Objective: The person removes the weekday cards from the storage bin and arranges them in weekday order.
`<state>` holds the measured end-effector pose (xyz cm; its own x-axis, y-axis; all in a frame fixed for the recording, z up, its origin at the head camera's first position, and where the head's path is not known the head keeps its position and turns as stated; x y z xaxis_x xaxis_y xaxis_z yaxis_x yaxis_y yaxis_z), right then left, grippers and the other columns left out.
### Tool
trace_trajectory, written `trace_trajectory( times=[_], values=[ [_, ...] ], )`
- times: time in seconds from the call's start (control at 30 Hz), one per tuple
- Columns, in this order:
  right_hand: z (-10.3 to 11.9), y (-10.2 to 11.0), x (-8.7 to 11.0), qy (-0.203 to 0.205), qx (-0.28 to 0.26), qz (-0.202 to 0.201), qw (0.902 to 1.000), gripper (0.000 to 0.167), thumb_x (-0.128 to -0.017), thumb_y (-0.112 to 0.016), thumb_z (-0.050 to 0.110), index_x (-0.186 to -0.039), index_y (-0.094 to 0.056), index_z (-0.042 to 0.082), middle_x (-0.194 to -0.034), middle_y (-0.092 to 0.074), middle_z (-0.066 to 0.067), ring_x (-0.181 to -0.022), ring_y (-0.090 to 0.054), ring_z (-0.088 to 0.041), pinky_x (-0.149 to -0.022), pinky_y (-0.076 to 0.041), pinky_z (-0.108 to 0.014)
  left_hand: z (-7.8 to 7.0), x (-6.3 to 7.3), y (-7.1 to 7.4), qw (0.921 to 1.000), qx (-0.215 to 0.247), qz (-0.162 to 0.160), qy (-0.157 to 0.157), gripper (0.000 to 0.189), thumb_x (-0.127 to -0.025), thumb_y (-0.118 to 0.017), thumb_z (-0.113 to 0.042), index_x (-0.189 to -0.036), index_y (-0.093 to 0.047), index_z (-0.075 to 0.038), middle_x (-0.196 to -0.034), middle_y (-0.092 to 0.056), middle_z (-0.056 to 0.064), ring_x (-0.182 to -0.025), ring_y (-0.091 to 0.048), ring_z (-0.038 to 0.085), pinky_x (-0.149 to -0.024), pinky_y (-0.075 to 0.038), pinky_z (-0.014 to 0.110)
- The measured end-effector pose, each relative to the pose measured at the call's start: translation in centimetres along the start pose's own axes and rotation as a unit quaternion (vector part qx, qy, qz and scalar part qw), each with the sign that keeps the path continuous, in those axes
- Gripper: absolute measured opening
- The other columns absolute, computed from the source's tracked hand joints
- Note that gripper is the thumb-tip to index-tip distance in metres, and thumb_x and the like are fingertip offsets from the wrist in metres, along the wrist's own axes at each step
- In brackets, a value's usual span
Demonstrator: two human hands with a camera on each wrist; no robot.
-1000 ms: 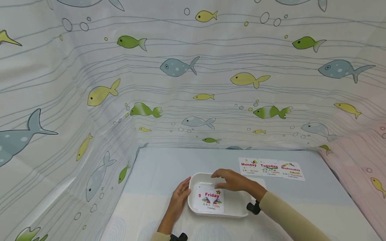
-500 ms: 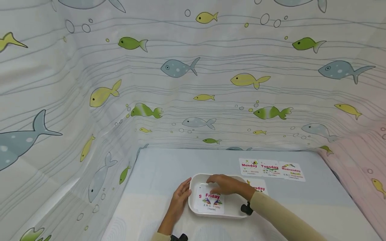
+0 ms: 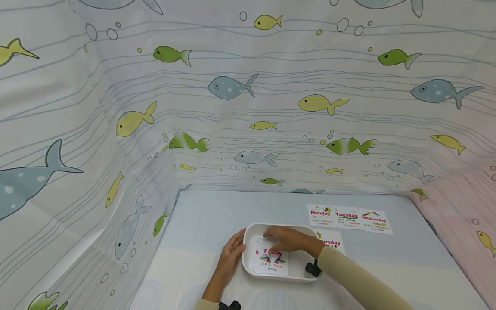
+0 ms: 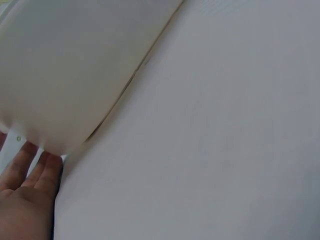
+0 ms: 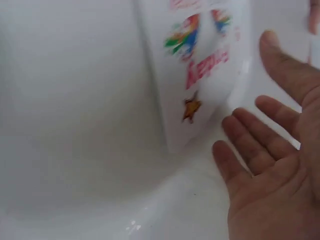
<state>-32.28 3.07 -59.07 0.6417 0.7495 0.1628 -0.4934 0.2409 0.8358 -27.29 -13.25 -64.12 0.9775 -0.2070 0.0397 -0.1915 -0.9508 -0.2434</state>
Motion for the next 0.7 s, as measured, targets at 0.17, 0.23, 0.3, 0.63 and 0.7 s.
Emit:
trace_trajectory(
  times=[0.17,0.23,0.3,0.63,0.7],
  values=[
    [-0.2,-0.7,-0.6,0.000,0.002,-0.002,1.0000,0.064,-0.086,-0.076,0.045,-0.138,-0.058,0.014,-0.138,-0.061,0.000,-0.129,-0.058,-0.019,-0.108,-0.050,-0.039,0.0,0.0,0.1,1.0000,-0.003,0.000,-0.001,0.055,-0.103,-0.053,-0.018,-0.155,-0.035,-0.014,-0.159,-0.037,0.018,-0.146,-0.038,0.032,-0.110,-0.044,0.021],
    [-0.3,-0.9,-0.7,-0.004,-0.002,-0.001,1.0000,0.067,-0.084,-0.077,0.047,-0.140,-0.056,0.014,-0.139,-0.060,0.001,-0.129,-0.057,-0.018,-0.109,-0.049,-0.039,-0.1,0.0,0.1,1.0000,-0.001,0.000,-0.001,0.055,-0.103,-0.053,-0.017,-0.155,-0.035,-0.014,-0.159,-0.037,0.017,-0.147,-0.037,0.032,-0.110,-0.044,0.021],
    [-0.2,-1.0,-0.7,-0.002,0.000,0.003,1.0000,0.072,-0.083,-0.077,0.049,-0.142,-0.054,0.014,-0.140,-0.058,0.001,-0.128,-0.056,-0.015,-0.109,-0.049,-0.039,-0.2,0.0,0.0,1.0000,0.000,-0.002,-0.002,0.055,-0.103,-0.053,-0.017,-0.155,-0.035,-0.015,-0.159,-0.036,0.017,-0.148,-0.036,0.033,-0.110,-0.043,0.020],
    [0.5,-2.3,-0.3,0.039,0.066,0.039,0.9963,0.107,-0.067,-0.083,0.060,-0.155,-0.036,0.019,-0.156,-0.041,-0.002,-0.143,-0.041,-0.020,-0.118,-0.039,-0.043,-0.1,-0.1,0.1,0.9999,-0.011,0.001,-0.011,0.055,-0.103,-0.052,-0.017,-0.155,-0.034,-0.013,-0.158,-0.037,0.019,-0.146,-0.039,0.031,-0.110,-0.044,0.021],
    [0.6,-2.7,-0.1,0.041,0.080,0.057,0.9943,0.112,-0.066,-0.083,0.062,-0.157,-0.031,0.023,-0.159,-0.036,-0.001,-0.145,-0.038,-0.021,-0.120,-0.037,-0.043,-0.1,-0.1,0.0,0.9999,-0.010,0.001,-0.008,0.055,-0.103,-0.052,-0.017,-0.155,-0.034,-0.013,-0.159,-0.037,0.018,-0.146,-0.039,0.032,-0.110,-0.044,0.021]
  ],
)
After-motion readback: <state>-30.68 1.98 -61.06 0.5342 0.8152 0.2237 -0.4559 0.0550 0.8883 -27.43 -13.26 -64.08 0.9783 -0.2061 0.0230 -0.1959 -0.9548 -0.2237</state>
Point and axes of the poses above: each hand's wrist, its own x-axis away from the middle knuckle, its own y-axis out of the back of the hand, z = x × y, the point moved 9 cm from there along -x, towards the middle knuckle
